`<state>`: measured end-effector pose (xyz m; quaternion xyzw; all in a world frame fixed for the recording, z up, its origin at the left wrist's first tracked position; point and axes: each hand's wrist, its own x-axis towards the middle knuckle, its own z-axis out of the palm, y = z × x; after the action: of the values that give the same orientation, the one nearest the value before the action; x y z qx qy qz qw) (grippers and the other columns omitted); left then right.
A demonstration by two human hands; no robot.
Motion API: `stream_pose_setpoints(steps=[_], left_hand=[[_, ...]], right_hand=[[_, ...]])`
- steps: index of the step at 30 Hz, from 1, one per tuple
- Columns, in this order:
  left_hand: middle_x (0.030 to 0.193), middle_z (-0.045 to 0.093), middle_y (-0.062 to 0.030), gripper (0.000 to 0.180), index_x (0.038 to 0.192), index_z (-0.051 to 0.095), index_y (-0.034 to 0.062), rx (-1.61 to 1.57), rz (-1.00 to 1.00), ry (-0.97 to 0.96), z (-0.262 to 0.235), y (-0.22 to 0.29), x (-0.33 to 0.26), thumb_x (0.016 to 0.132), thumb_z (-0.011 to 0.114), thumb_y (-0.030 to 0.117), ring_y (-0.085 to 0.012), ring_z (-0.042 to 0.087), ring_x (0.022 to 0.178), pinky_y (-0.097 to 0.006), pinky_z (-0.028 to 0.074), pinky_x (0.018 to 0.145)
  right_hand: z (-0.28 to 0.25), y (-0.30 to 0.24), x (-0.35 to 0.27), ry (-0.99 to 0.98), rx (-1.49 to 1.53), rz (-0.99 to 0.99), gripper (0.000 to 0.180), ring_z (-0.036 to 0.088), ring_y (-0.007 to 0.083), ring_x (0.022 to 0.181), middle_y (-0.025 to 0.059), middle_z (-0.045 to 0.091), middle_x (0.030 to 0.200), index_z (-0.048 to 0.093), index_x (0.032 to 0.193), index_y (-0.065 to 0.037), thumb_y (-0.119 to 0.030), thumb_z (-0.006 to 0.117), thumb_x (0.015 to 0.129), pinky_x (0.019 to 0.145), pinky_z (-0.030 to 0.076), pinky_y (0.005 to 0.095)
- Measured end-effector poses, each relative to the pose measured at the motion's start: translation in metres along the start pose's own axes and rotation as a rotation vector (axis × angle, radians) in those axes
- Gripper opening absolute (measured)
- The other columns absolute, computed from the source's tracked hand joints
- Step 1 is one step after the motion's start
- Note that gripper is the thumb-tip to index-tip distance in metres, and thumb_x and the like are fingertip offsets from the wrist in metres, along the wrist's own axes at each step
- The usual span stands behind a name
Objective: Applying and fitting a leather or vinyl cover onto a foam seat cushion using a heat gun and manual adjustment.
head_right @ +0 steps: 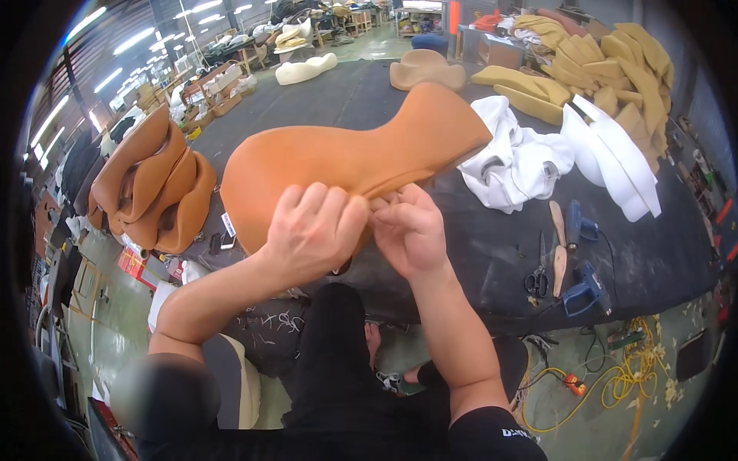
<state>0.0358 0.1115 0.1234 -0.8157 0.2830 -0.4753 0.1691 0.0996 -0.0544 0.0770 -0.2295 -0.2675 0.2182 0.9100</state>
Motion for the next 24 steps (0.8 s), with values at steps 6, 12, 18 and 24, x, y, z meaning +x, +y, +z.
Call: stream_pose_setpoints(steps=[6,12,18,24], left_hand=[[0.072,0.049,0.0012,0.024,0.1,0.06,0.01,-0.132,0.086,0.187,0.015,0.006,0.005,0.08,0.069,0.02,-0.0152,0.048,0.063,-0.032,0.031,0.054],[0.068,0.048,0.0012,0.034,0.105,0.053,0.0082,-0.209,0.121,0.278,0.024,0.013,0.006,0.078,0.073,0.015,-0.0148,0.047,0.059,-0.032,0.028,0.052],[0.067,0.047,0.0015,0.029,0.098,0.051,0.0091,-0.25,0.163,0.231,0.018,0.011,0.004,0.078,0.072,0.012,-0.0142,0.045,0.058,-0.032,0.027,0.052],[0.065,0.044,0.0016,0.033,0.099,0.047,0.0097,-0.261,0.193,0.237,0.018,0.013,-0.001,0.078,0.072,0.008,-0.0136,0.042,0.056,-0.031,0.026,0.052]], right_hand=[[-0.04,-0.011,-0.012,-0.032,-0.019,-0.007,0.045,0.066,0.0188,0.1,0.0123,0.069,0.115,0.058,0.13,0.008,0.004,0.056,0.085,0.087,0.055,0.0347],[-0.045,-0.005,-0.019,-0.059,-0.049,-0.157,0.048,0.07,0.0345,0.117,0.024,0.07,0.123,0.054,0.132,0.015,0.001,0.055,0.086,0.094,0.065,0.0471],[-0.053,0.004,-0.029,-0.128,-0.101,-0.242,0.055,0.07,0.0411,0.12,0.0295,0.069,0.126,0.05,0.136,0.018,0.001,0.053,0.084,0.091,0.066,0.0433],[-0.048,0.01,-0.03,-0.064,-0.223,-0.312,0.045,0.076,0.0295,0.094,0.0248,0.075,0.11,0.057,0.126,0.016,-0.003,0.056,0.084,0.076,0.061,0.0344]])
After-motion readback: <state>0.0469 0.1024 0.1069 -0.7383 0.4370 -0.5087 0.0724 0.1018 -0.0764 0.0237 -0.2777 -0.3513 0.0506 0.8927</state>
